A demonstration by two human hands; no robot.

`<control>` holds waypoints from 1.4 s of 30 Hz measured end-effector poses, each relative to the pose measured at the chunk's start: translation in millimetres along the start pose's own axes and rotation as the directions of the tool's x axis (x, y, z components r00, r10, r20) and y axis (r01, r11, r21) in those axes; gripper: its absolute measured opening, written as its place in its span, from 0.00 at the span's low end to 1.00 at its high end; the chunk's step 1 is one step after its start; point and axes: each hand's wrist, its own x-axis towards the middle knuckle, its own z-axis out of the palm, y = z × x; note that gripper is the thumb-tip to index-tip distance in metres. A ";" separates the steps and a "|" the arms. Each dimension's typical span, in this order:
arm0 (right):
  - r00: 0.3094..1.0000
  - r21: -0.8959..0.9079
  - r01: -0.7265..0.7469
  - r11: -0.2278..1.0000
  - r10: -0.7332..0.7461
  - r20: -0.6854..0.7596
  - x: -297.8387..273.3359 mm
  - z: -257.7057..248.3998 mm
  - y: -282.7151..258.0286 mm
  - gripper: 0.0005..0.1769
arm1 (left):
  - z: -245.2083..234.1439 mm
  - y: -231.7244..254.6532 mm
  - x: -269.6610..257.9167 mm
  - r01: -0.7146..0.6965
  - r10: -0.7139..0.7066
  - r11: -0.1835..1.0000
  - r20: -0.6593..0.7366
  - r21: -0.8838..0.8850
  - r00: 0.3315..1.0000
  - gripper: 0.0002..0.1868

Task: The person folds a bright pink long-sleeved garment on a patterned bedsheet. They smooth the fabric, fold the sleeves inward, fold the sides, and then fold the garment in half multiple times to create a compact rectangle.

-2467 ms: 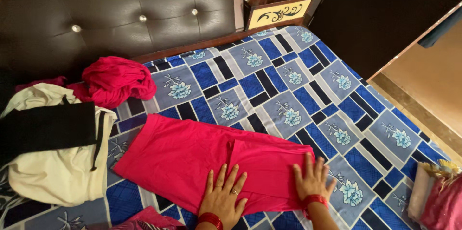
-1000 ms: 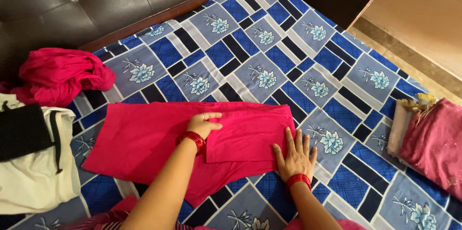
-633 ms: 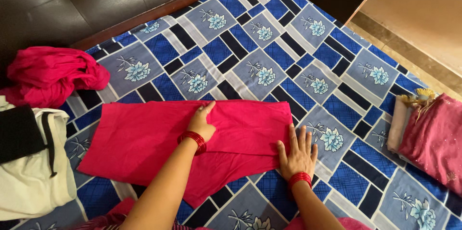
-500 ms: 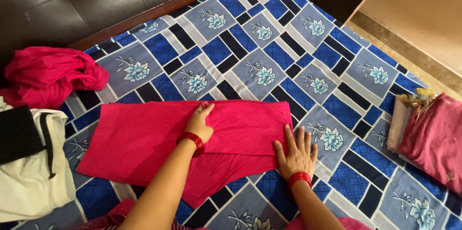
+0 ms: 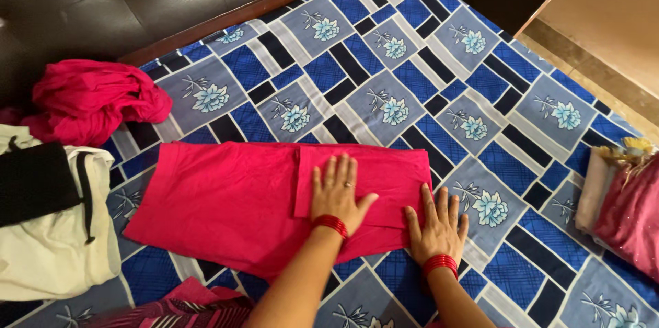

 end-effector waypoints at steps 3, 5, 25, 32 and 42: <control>1.000 -0.003 -0.012 1.000 0.012 0.011 2.1 -1.9 -0.8 0.39 | -13.5 -33.5 4.5 0.065 -0.067 0.997 0.023 0.052 0.998 0.49; 0.999 0.003 -0.028 1.000 0.028 0.042 3.1 -3.1 -1.5 0.39 | -21.3 -54.4 3.9 0.118 -0.118 0.990 -0.013 0.071 0.993 0.49; 1.000 -0.014 0.000 1.000 -0.001 -0.002 2.0 6.1 3.8 0.40 | -12.8 -62.9 -15.9 0.007 -0.004 0.999 -0.057 0.044 0.998 0.48; 1.000 -0.068 0.028 0.997 -0.029 -0.010 8.2 19.2 15.2 0.42 | -28.2 -96.3 -48.0 0.055 -0.054 0.998 0.040 -0.019 0.998 0.45; 1.000 -0.053 -0.005 0.999 0.005 0.005 -30.9 4.3 -29.2 0.47 | -76.5 -112.5 -119.1 -0.022 0.018 1.000 0.387 0.006 0.922 0.21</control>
